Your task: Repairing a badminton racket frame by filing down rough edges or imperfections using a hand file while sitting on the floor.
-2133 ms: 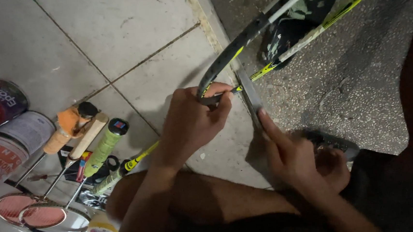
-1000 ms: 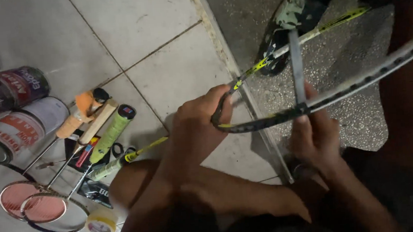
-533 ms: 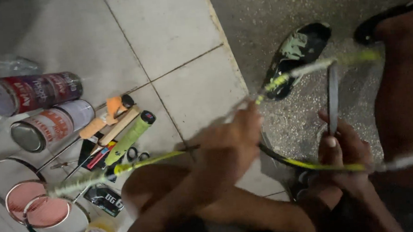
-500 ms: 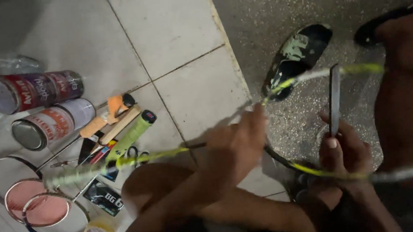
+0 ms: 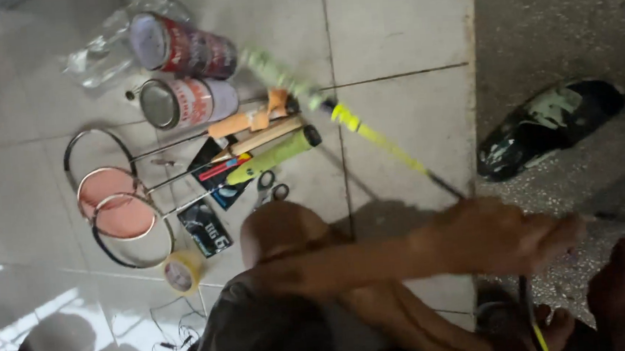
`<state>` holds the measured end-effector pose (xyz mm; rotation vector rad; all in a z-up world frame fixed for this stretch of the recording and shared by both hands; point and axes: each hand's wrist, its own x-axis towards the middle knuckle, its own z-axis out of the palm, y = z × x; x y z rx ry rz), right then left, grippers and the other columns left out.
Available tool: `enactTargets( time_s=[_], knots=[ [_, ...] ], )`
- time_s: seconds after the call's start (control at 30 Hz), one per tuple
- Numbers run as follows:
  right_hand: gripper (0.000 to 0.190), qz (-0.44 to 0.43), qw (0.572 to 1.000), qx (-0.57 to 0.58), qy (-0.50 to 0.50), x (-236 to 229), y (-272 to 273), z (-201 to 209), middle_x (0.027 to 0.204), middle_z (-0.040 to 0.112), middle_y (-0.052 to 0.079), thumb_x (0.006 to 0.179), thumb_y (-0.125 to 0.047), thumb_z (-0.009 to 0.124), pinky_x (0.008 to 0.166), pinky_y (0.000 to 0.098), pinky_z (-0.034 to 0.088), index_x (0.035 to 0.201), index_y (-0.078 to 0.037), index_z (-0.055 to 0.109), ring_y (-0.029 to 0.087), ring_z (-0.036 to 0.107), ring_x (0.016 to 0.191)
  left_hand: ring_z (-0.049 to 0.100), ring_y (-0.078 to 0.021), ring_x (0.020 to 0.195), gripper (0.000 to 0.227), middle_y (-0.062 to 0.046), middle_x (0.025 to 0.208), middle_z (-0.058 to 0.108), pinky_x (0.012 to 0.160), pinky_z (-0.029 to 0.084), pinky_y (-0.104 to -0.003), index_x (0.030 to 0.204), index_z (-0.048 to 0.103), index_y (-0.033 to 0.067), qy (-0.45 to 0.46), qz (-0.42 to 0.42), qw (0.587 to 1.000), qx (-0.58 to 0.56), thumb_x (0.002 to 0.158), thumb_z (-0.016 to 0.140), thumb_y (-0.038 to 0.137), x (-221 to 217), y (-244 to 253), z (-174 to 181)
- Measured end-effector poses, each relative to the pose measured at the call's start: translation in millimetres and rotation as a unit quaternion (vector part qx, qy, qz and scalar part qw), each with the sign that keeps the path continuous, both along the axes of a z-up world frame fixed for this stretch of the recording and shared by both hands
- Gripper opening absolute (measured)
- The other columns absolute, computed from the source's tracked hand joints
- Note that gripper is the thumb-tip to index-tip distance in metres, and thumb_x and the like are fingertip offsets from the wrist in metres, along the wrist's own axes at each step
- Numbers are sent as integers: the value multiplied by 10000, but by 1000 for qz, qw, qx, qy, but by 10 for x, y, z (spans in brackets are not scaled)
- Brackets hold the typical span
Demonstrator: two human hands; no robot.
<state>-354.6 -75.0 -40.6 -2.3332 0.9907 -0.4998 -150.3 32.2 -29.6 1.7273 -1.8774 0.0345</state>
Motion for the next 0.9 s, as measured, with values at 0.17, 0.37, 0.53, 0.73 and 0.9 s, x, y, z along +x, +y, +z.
enactTargets(
  time_s=[0.17, 0.37, 0.53, 0.73, 0.9],
  knots=[
    [184, -51, 990, 135, -2, 360, -196, -511, 1192, 640, 284, 1248, -57, 539, 938, 452, 442, 1226, 126, 532, 354, 593, 1066, 714, -314, 857, 385, -64, 1087, 734, 738, 554, -485, 1436, 440, 192, 124, -81, 982, 119, 1059, 511, 214, 553, 136, -644],
    [203, -79, 996, 34, -1, 1115, -177, -572, 721, 662, 104, 1024, -237, 797, 628, 459, 494, 1037, -79, 671, 395, 691, 756, 675, -170, 650, 504, -6, 869, 677, 559, 483, -350, 1459, 474, 180, -52, -5, 992, 117, 992, 663, 194, 1144, 144, -69],
    [169, -109, 990, 84, -30, 1260, -139, -723, 671, 615, 73, 957, -230, 814, 508, 460, 414, 984, -123, 687, 324, 641, 581, 670, -297, 855, 572, -66, 1155, 637, 692, 480, -420, 1503, 417, 197, 115, -39, 944, 308, 972, 497, -2, 1281, 105, -70],
    [172, -111, 985, 122, -56, 1363, -83, -665, 551, 575, 88, 961, -234, 794, 515, 377, 473, 1017, -111, 687, 332, 647, 535, 617, -330, 860, 657, -95, 1133, 565, 743, 445, -439, 1487, 421, 144, 179, -59, 885, 425, 850, 491, -2, 1391, -46, 165],
    [306, -99, 987, 116, -54, 1272, 1, -703, 600, 600, 102, 992, -213, 737, 580, 406, 478, 1250, -128, 594, 337, 670, 599, 633, -269, 748, 574, -34, 986, 574, 651, 471, -427, 1413, 538, 186, 173, 6, 932, 318, 854, 590, 307, 1254, 40, -73]
  ],
)
